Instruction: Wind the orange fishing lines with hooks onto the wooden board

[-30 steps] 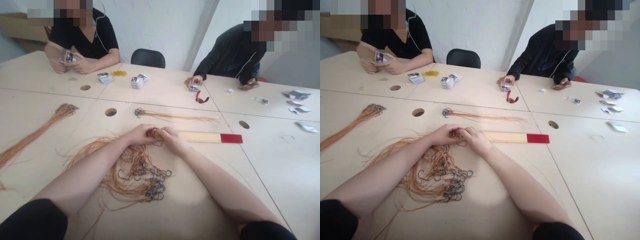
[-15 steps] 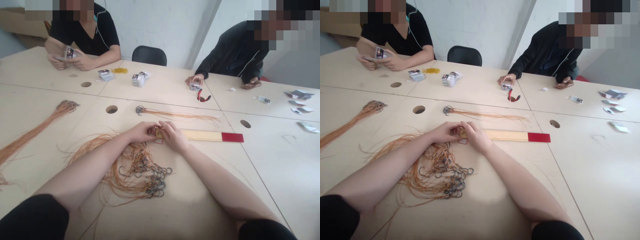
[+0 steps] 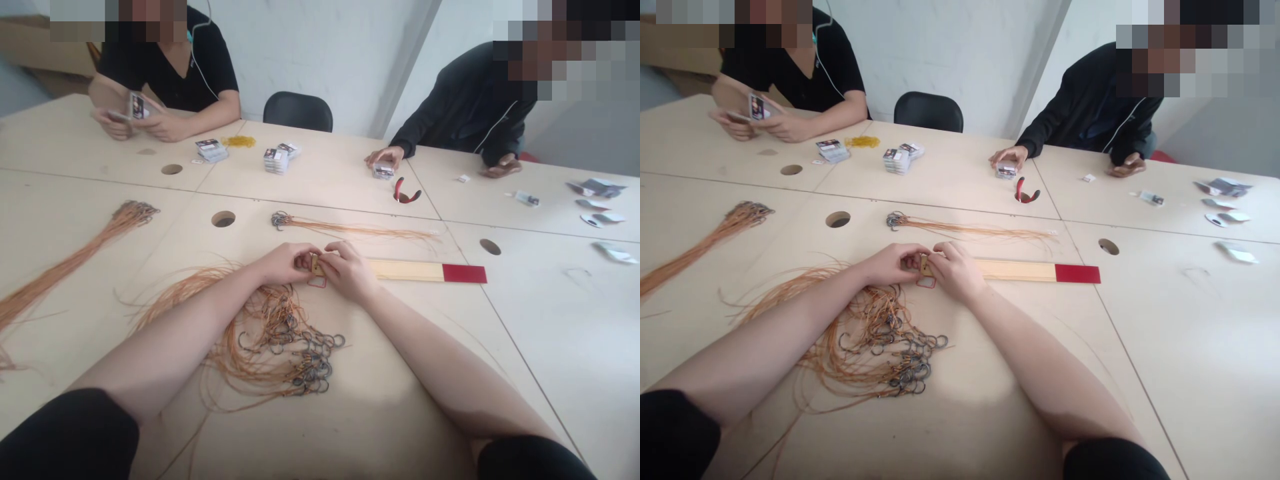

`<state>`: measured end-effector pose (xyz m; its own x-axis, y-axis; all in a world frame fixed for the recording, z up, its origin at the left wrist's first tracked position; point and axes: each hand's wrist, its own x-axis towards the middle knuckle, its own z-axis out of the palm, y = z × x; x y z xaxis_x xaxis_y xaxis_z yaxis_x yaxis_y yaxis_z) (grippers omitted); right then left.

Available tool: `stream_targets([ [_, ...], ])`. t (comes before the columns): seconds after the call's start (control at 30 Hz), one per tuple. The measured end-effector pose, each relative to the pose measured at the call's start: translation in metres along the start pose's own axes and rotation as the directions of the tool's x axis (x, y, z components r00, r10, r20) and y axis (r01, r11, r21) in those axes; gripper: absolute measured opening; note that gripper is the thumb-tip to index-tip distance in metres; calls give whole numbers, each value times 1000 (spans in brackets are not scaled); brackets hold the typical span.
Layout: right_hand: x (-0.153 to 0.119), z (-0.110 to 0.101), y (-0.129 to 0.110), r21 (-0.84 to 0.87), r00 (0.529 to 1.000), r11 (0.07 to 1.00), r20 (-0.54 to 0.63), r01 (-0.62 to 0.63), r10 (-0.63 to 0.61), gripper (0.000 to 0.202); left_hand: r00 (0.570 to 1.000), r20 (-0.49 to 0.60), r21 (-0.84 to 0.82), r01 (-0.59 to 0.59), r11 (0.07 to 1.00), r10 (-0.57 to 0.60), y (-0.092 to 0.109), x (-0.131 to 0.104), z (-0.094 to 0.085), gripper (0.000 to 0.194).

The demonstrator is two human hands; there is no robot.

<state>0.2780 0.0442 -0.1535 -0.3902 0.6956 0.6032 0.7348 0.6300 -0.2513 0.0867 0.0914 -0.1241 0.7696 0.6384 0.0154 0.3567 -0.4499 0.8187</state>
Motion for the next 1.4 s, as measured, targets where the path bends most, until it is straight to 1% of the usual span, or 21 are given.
stream_targets([
  [0.13, 0, 1, 1, 18, 1000, 1000, 9, -12, 12, 15, 1000, -29, 17, -4, 1000, 4, -2, 0, 1, 60],
  [0.2, 0, 1, 1, 17, 1000, 1000, 12, -11, 11, 15, 999, -36, 34, -5, 999, 6, -3, 0, 2, 61],
  [0.37, 1, -1, -2, 3, 1000, 1000, 8, -6, 6, 17, 1000, -5, 26, -8, 1000, 8, -4, 1, 1, 56],
  [0.47, 1, -2, -2, 3, 1000, 1000, 9, -6, 5, 21, 1000, -7, 46, -24, 999, 24, -4, 1, 0, 51],
  [0.7, 1, -3, -1, -25, 999, 999, -12, -37, 36, 24, 999, -10, 66, -29, 997, 30, -5, 1, 0, 51],
  [0.87, 2, -5, -1, -48, 998, 997, -23, -66, 65, 21, 1000, -8, 84, -22, 996, 23, -5, 1, -1, 49],
  [1.1, -1, -9, 0, -88, 994, 990, 8, -106, 107, 12, 1000, -16, 63, 10, 998, -9, -5, 0, -1, 48],
  [1.4, -2, -7, 3, -59, 993, 991, -18, -117, 116, 14, 1000, -17, 40, 16, 999, -15, -6, 0, -1, 49],
])
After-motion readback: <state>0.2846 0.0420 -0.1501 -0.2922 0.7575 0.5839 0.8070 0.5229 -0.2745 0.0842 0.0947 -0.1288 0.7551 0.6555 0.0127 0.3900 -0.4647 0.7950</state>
